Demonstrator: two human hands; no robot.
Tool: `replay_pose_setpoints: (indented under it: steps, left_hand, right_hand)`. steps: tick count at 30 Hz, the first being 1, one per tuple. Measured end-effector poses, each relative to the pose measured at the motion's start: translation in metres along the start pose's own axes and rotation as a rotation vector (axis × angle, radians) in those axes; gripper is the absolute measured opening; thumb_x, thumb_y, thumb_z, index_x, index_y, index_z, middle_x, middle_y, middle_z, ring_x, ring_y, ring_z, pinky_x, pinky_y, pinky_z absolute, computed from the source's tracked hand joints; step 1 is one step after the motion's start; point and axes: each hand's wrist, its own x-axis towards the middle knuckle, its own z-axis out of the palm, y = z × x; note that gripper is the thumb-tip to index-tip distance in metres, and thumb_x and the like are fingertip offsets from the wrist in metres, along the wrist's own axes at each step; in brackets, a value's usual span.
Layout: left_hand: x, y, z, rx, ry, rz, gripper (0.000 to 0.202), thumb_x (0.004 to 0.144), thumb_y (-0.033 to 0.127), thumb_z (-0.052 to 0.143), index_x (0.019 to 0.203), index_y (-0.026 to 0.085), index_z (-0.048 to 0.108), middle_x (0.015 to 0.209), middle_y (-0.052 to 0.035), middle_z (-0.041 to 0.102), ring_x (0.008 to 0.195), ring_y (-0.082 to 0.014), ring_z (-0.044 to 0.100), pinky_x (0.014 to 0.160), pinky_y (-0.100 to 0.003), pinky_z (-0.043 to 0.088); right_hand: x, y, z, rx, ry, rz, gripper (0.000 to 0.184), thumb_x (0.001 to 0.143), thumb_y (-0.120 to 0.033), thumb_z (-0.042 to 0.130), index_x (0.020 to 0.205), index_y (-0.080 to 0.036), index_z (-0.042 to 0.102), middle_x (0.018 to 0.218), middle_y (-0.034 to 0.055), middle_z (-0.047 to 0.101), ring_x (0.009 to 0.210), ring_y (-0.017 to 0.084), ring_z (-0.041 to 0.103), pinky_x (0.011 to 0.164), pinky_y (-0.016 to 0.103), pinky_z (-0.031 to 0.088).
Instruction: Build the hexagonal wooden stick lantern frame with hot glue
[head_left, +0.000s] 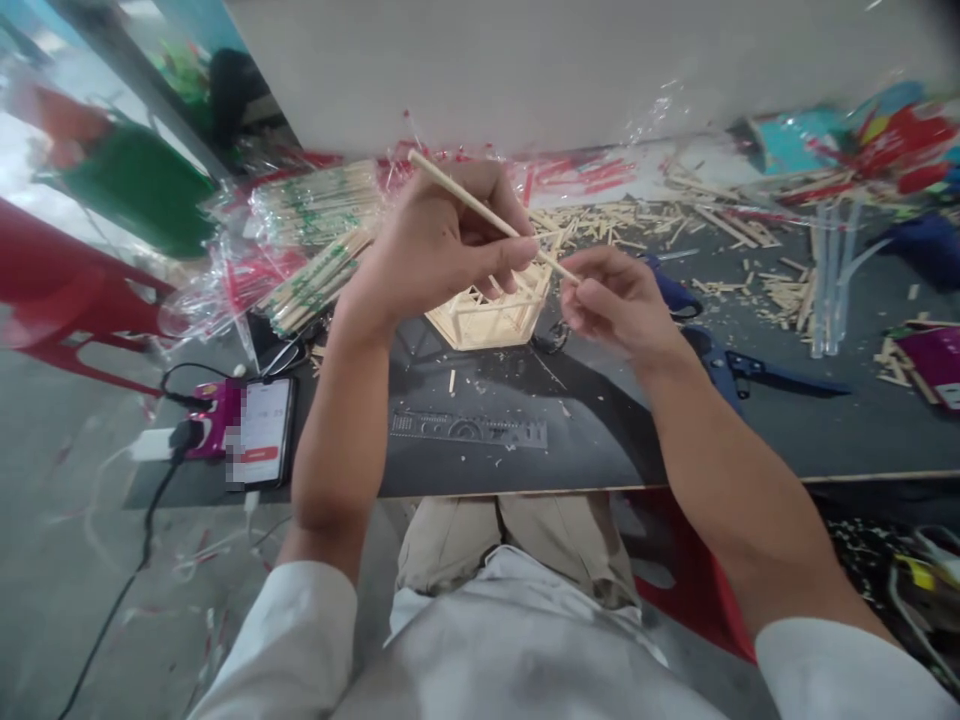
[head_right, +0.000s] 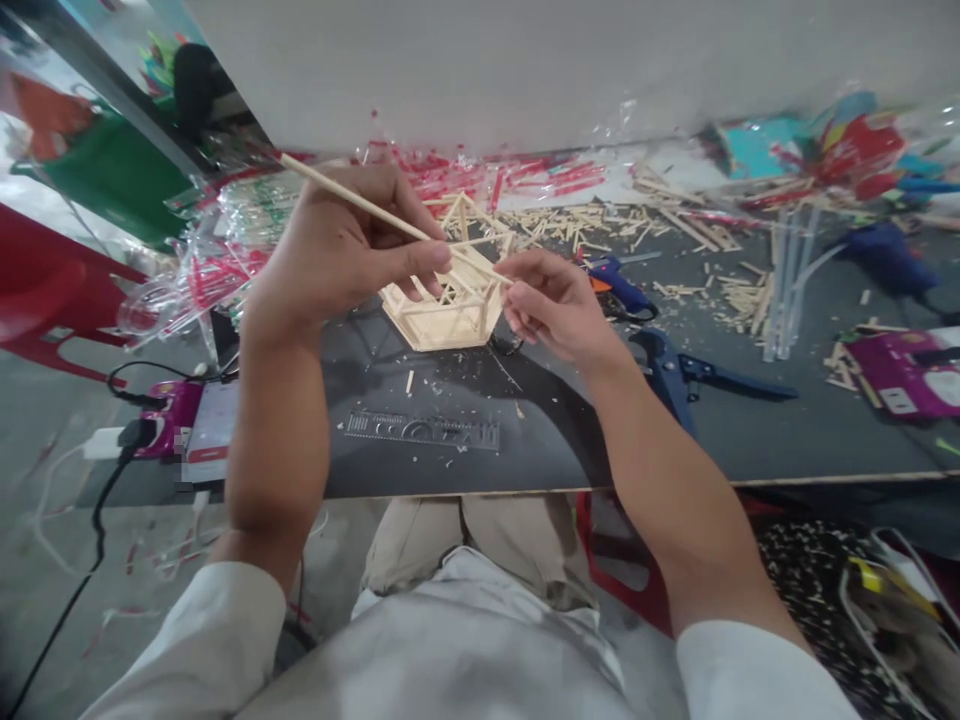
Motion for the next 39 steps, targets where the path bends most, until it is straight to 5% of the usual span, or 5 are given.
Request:
replay_pose_setpoints:
  steps: [6,10,15,23,39]
  left_hand:
    - [-0.009,0.000,-0.013,-0.110,0.139,0.105,0.031,0.091,0.050,0.075,0.096,0.020,0.070,0.094,-0.0085,0.078,0.077,-0.0205,0.072,0.071,-0.042,0.060]
    - [-0.019,-0.006,-0.030,0.021,0.244,0.015,0.024,0.086,0.047,0.079,0.086,0.024,0.072,0.079,-0.0038,0.073,0.071,-0.0194,0.068,0.068,-0.041,0.056]
    - [-0.015,-0.013,-0.035,0.273,-0.001,-0.053,0.021,0.086,0.042,0.070,0.087,0.022,0.078,0.076,-0.0051,0.075,0.069,-0.0186,0.065,0.071,-0.039,0.053]
    - [0.002,-0.021,-0.024,0.356,-0.183,-0.116,0.018,0.084,0.036,0.070,0.080,0.020,0.078,0.074,-0.0028,0.074,0.086,-0.0209,0.069,0.082,-0.031,0.050]
    - [0.012,-0.032,-0.022,0.403,-0.296,-0.165,0.028,0.082,0.046,0.066,0.085,0.021,0.079,0.074,-0.0034,0.075,0.079,-0.0208,0.067,0.074,-0.031,0.045]
  right_hand:
    - [0.005,0.008,-0.012,0.022,0.184,-0.077,0.027,0.081,-0.049,0.089,0.084,-0.029,0.072,0.066,-0.0052,0.059,0.047,0.006,0.042,0.039,0.024,0.028]
    - [0.008,0.008,-0.023,-0.017,0.247,-0.032,0.031,0.080,-0.054,0.088,0.086,-0.032,0.067,0.069,-0.0050,0.058,0.051,0.008,0.040,0.042,0.027,0.027]
    - [0.008,0.010,-0.020,-0.030,0.271,-0.027,0.041,0.075,-0.061,0.089,0.085,-0.030,0.065,0.069,-0.0053,0.059,0.049,0.008,0.042,0.039,0.027,0.026]
    - [0.006,0.006,-0.017,-0.062,0.222,0.006,0.044,0.074,-0.062,0.090,0.080,-0.027,0.065,0.066,-0.0053,0.061,0.049,0.007,0.048,0.038,0.022,0.035]
    - [0.005,0.008,-0.025,-0.071,0.193,0.077,0.038,0.078,-0.056,0.090,0.078,-0.026,0.065,0.067,-0.0036,0.066,0.050,0.009,0.052,0.039,0.024,0.039]
